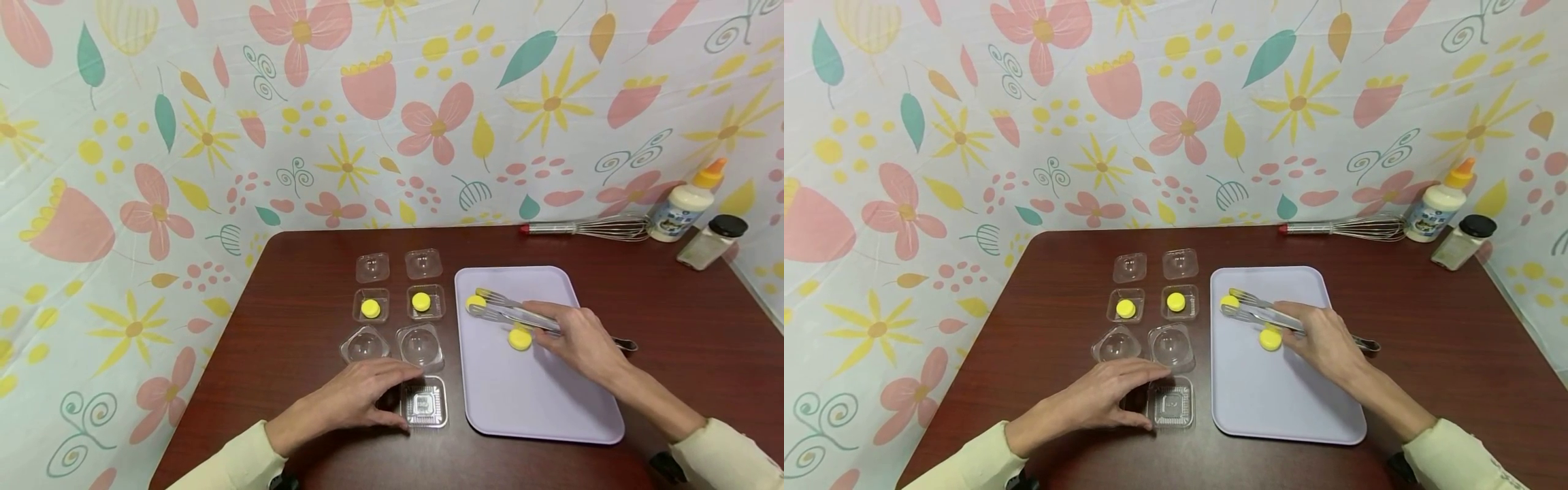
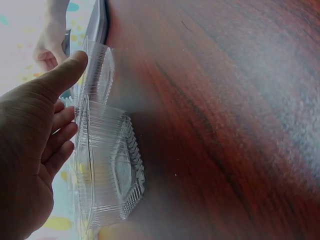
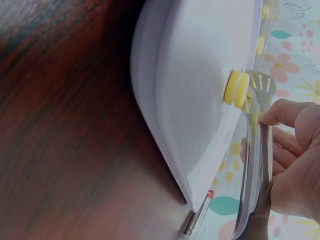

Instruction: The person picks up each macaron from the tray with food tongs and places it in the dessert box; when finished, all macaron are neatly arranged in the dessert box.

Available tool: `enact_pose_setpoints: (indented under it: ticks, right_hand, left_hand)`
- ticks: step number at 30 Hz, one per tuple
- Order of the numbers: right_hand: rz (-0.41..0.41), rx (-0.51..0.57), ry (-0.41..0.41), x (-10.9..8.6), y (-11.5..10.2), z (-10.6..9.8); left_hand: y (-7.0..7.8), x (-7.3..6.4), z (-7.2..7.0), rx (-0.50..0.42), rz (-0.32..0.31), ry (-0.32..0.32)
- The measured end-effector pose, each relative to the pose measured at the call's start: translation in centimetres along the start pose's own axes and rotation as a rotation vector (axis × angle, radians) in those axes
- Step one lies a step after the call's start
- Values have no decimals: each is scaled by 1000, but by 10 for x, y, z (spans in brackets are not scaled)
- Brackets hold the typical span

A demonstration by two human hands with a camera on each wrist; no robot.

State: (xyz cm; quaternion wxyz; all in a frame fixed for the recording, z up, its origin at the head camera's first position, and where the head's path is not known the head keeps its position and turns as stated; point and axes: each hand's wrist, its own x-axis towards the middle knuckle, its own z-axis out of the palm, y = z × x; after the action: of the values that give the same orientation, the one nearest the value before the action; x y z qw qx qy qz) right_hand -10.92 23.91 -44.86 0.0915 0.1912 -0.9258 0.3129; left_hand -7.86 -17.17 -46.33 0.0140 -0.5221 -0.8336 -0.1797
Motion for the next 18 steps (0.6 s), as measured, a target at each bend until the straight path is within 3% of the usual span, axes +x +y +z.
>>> enact_pose_setpoints:
  ticks: [5,11,18]
  right_hand:
    - [-22,3,10,1,-3,-1]
    - [-52,19,6,1,-11,-3]
    - [-146,82,-38,0,-20,-15]
  left_hand:
    - [1,0,0,-24,-18,-16]
    - [-2,1,1,29,30,10]
    - [-3,2,0,27,36,-9]
